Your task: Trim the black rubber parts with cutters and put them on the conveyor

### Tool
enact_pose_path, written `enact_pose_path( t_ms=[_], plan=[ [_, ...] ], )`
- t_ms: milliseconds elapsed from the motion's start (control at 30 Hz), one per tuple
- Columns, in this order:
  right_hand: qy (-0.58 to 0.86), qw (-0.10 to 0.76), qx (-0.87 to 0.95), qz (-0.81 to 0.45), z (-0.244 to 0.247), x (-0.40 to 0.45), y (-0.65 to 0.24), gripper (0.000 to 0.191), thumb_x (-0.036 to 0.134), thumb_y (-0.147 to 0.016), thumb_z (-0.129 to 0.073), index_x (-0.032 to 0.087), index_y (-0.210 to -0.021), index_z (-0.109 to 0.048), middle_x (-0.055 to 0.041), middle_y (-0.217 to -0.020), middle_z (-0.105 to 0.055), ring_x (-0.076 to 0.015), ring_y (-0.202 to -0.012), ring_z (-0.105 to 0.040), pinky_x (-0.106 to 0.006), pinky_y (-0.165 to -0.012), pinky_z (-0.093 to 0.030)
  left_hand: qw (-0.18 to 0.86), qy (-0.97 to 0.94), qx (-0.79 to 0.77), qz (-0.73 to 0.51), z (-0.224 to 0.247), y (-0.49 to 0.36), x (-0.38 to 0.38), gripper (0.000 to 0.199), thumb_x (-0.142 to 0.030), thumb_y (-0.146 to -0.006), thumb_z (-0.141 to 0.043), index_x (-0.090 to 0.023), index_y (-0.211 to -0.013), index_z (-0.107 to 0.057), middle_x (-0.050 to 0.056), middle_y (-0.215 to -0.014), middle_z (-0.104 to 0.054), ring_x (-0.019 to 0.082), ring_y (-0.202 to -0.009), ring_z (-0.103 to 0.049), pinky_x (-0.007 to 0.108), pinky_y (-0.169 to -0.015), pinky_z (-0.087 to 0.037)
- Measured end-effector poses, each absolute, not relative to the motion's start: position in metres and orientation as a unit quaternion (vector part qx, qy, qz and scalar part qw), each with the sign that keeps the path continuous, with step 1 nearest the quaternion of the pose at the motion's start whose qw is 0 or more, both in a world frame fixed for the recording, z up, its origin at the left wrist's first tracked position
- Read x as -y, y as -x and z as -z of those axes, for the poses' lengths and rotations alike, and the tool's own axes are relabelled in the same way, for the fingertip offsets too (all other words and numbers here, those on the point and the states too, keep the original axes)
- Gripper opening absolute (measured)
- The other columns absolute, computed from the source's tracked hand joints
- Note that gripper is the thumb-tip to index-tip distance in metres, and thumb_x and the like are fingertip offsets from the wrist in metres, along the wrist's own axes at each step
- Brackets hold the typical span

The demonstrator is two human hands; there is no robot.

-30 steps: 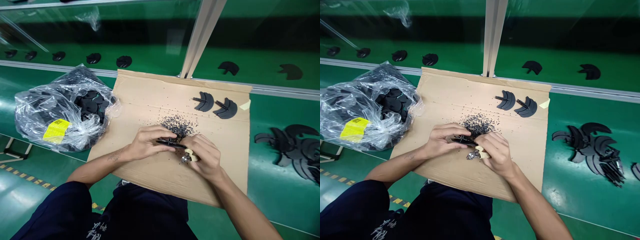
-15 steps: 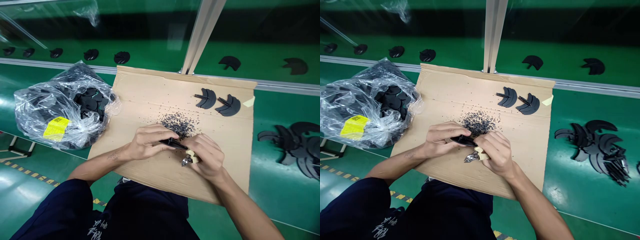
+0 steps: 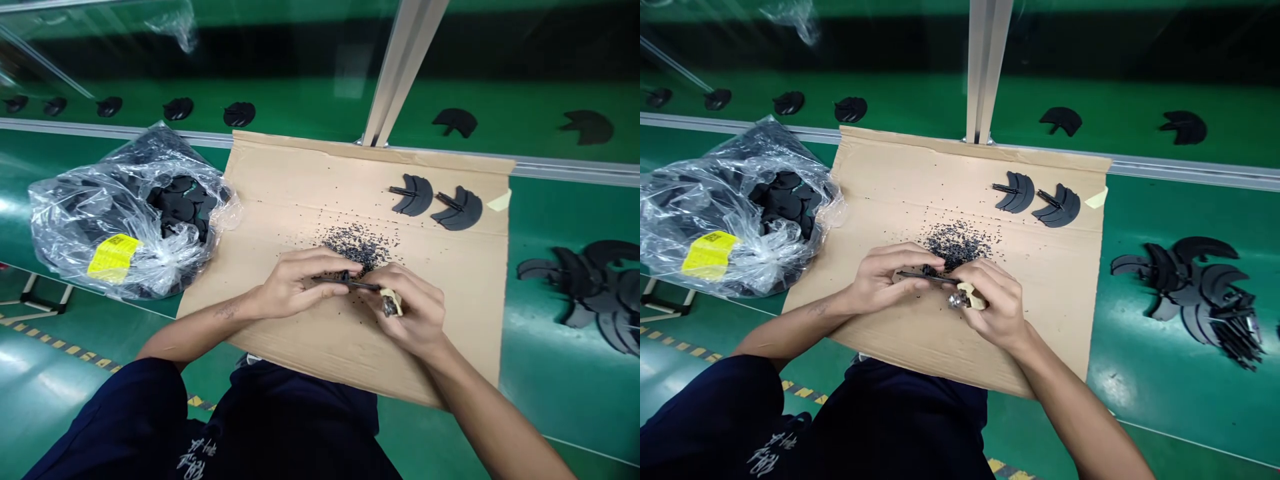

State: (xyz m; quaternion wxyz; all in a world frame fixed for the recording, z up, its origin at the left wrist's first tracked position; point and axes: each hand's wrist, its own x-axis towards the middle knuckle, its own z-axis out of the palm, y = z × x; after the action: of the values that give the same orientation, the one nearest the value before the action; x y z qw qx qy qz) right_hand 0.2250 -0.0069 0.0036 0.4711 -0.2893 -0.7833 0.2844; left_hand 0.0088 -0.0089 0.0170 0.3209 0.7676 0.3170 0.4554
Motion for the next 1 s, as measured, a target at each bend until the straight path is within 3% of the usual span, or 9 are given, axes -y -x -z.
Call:
enact_pose_path(
  t_ms=[167,300,500,733,1000],
  plan=[
    [0.279,0.454,0.808,-0.252,-0.002,0.004,-0.225,0.021,0.013,-0.089,-0.067,0.021,-0.109,-0.064,-0.0103,-0.094,-0.074,-0.0205,-0.079,-0.071,-0.035,-0.067,-0.057,0.298,-0.778,-0.311,-0.458,-0.014,-0.006,0.009,0.026,-0.019,-0.091,-0.073,-0.018,-0.117,-0.073,0.008,-0.099,-0.078,0.014,-0.090,-0.073,0.027,-0.082,-0.061],
    [0.260,0.448,0.824,-0.229,0.000,0.006,-0.225,0.016,0.011,-0.089,-0.063,0.019,-0.103,-0.063,-0.0109,-0.092,-0.074,-0.0200,-0.076,-0.069,-0.035,-0.066,-0.055,0.271,-0.796,-0.287,-0.460,-0.014,-0.007,0.011,0.024,-0.016,-0.092,-0.071,-0.016,-0.115,-0.073,0.008,-0.096,-0.078,0.015,-0.089,-0.073,0.031,-0.083,-0.061],
    [0.288,0.434,0.823,-0.226,-0.006,-0.003,-0.235,0.024,0.010,-0.086,-0.070,0.019,-0.107,-0.062,-0.0103,-0.094,-0.072,-0.0202,-0.082,-0.070,-0.032,-0.069,-0.056,0.278,-0.787,-0.329,-0.442,-0.015,-0.002,0.008,0.030,-0.023,-0.093,-0.071,-0.020,-0.123,-0.071,0.007,-0.098,-0.077,0.013,-0.088,-0.070,0.028,-0.079,-0.060],
    [0.361,0.306,0.874,-0.108,0.001,-0.010,-0.239,0.011,0.016,-0.093,-0.058,0.017,-0.102,-0.063,-0.0094,-0.086,-0.072,-0.0206,-0.073,-0.065,-0.034,-0.066,-0.051,0.279,-0.788,-0.330,-0.440,-0.013,0.001,0.004,0.025,-0.024,-0.087,-0.078,-0.017,-0.111,-0.074,0.006,-0.093,-0.077,0.013,-0.084,-0.070,0.026,-0.077,-0.059],
    [0.349,0.302,0.879,-0.120,0.001,-0.007,-0.238,0.009,0.015,-0.093,-0.058,0.017,-0.100,-0.062,-0.0077,-0.081,-0.069,-0.0183,-0.069,-0.060,-0.031,-0.064,-0.048,0.283,-0.797,-0.325,-0.424,-0.010,0.003,0.003,0.027,-0.024,-0.089,-0.076,-0.018,-0.115,-0.073,0.007,-0.096,-0.076,0.013,-0.086,-0.069,0.028,-0.076,-0.058]
  ],
)
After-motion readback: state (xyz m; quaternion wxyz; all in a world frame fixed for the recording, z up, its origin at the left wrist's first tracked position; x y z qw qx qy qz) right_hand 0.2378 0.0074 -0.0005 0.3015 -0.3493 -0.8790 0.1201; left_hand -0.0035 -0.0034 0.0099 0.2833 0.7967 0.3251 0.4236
